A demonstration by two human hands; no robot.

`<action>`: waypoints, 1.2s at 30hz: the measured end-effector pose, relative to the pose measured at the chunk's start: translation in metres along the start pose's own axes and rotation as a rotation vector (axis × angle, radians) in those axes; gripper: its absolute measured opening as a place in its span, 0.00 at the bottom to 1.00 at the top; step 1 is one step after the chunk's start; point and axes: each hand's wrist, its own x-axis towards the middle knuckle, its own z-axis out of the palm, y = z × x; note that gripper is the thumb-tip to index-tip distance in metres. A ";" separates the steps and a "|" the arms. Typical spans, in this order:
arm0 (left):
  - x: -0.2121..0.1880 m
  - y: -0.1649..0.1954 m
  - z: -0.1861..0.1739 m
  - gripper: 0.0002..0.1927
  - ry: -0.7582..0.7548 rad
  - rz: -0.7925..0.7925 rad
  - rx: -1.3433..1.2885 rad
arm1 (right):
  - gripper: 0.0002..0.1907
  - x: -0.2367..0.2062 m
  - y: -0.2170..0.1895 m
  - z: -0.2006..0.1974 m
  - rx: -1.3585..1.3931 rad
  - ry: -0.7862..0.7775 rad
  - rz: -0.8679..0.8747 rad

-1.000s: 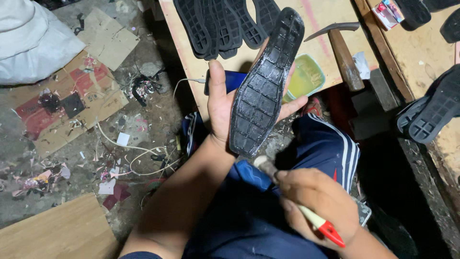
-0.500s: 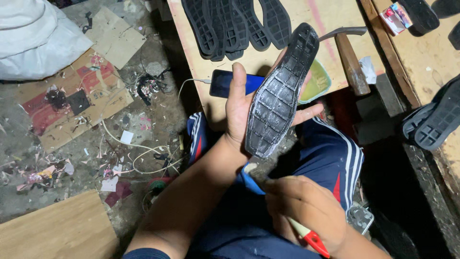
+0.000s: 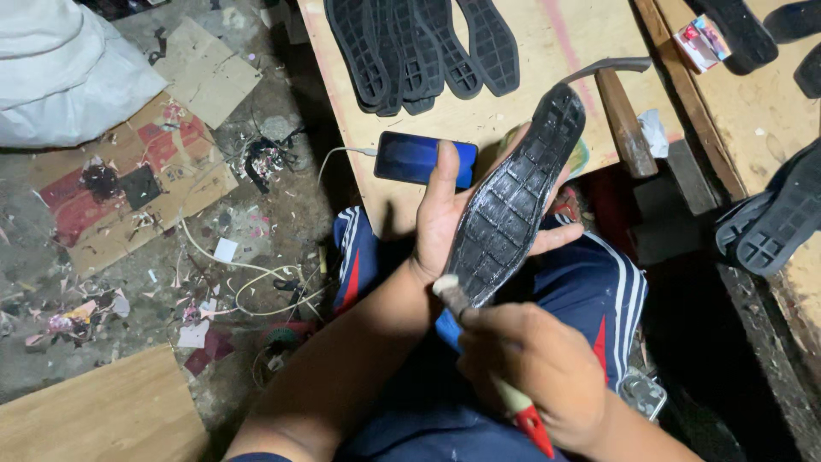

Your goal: The person sits on the floor and brushes glue from a container onto the textured underside of rubber shoe soles, coating the surface, then sets the finished sole on the table with others and reaches for the next one.

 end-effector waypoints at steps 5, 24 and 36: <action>-0.011 -0.002 -0.002 0.50 -0.021 -0.070 0.002 | 0.15 0.003 0.001 -0.007 0.044 0.006 0.356; -0.050 0.008 0.019 0.53 -0.018 -0.075 -0.051 | 0.17 -0.037 0.079 -0.055 0.443 0.657 0.873; -0.014 0.016 0.023 0.39 0.414 0.103 0.355 | 0.20 -0.089 0.122 -0.034 1.251 0.636 0.741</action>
